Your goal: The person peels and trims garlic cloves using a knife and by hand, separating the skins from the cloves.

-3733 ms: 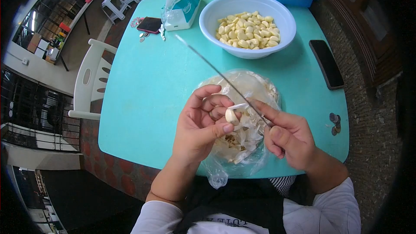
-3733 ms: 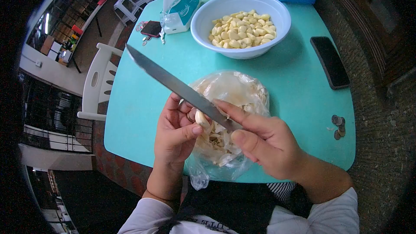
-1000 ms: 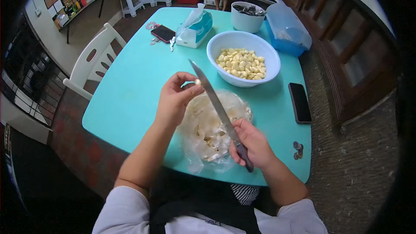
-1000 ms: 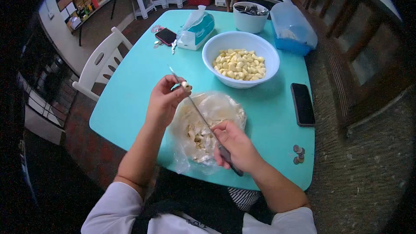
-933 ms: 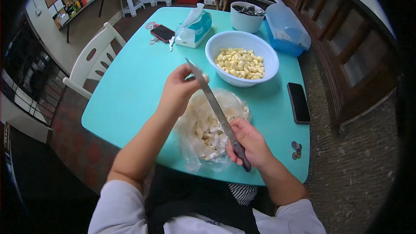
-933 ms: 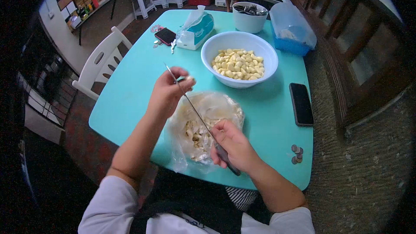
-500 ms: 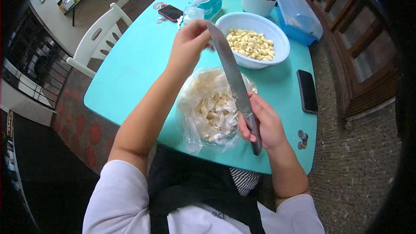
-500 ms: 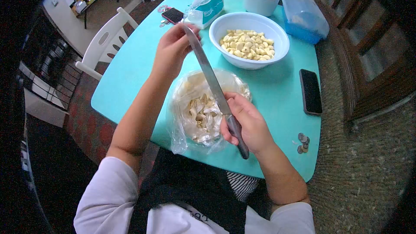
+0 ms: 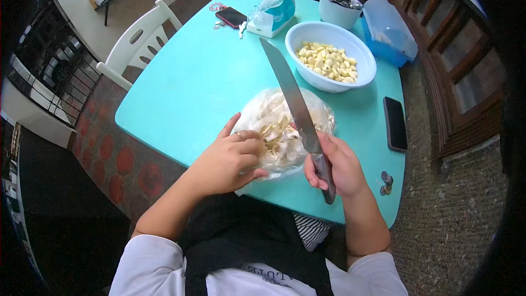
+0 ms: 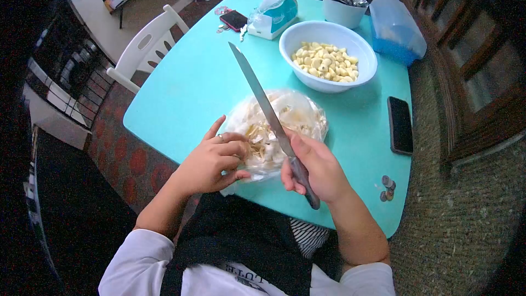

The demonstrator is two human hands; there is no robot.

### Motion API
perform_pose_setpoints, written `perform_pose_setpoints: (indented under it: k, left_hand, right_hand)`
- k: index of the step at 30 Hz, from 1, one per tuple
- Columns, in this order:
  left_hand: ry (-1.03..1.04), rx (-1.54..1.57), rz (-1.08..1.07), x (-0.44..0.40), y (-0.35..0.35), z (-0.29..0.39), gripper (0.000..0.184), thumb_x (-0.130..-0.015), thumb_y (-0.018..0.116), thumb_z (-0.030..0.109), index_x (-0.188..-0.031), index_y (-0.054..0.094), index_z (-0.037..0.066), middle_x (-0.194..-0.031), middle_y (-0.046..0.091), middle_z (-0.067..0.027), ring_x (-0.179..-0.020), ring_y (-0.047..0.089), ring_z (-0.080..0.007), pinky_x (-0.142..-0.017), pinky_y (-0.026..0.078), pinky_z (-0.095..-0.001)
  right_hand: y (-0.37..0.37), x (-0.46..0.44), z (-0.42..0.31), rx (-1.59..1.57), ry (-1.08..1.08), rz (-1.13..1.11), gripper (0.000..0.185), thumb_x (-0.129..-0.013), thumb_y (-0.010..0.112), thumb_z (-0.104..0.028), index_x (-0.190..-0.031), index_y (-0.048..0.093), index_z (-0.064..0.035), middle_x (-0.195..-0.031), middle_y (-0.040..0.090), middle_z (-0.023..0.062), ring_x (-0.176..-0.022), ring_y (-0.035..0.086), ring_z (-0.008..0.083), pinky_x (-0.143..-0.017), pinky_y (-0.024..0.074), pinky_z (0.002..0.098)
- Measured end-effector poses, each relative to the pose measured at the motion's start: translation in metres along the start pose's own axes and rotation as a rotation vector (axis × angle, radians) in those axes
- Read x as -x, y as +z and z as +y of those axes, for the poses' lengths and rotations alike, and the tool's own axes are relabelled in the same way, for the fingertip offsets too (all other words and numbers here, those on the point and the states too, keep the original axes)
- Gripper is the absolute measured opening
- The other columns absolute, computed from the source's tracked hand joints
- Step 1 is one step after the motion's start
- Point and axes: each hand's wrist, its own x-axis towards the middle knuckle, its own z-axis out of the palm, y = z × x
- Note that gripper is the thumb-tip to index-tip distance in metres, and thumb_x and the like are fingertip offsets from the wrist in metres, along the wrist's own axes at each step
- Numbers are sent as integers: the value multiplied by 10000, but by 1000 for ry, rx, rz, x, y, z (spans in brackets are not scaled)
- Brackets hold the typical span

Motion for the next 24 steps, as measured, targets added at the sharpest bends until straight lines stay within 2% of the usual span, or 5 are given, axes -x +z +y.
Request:
perform_pose_setpoints:
  k: [9,12,15,18,24]
  left_hand:
    - [-27,1,32,3,3,-9,243,-784,616,130,-578,500,73,-524,509,-56,-578,550,-243,-808,449,-431]
    - [-152,-17,-86,1,1,-7,159,-788,580,105,-644,539,51,-632,564,-86,-562,552,-286,-708,477,-405]
    - [-263,17,46,-2,12,-7,65,-785,567,78,-762,547,21,-816,597,-130,-672,578,-315,-669,464,-409]
    - [-367,-19,-35,-13,4,-5,73,-768,559,50,-836,557,24,-962,586,-141,-729,585,-329,-648,473,-403]
    - [-193,33,-45,-42,6,-6,170,-771,564,49,-938,554,14,-1102,559,-147,-873,577,-318,-747,463,-385]
  right_hand:
    - [-5,-4,3,233,131,60,483,-937,446,-347,-1340,388,-87,-545,523,40,-402,402,53,-399,331,181]
    - [-6,0,-2,506,54,158,536,-890,526,-327,-1349,376,-95,-542,548,75,-405,476,139,-413,371,255]
    - [1,0,-8,1173,-306,433,603,-832,592,-320,-1347,373,-92,-571,573,147,-475,562,269,-466,420,352]
    - [-1,-3,-16,1231,-101,538,644,-811,602,-307,-1357,342,-87,-641,585,212,-574,590,363,-533,439,425]
    - [-38,-19,9,1319,-99,724,690,-809,609,-270,-1383,267,-98,-714,609,233,-647,601,396,-579,462,456]
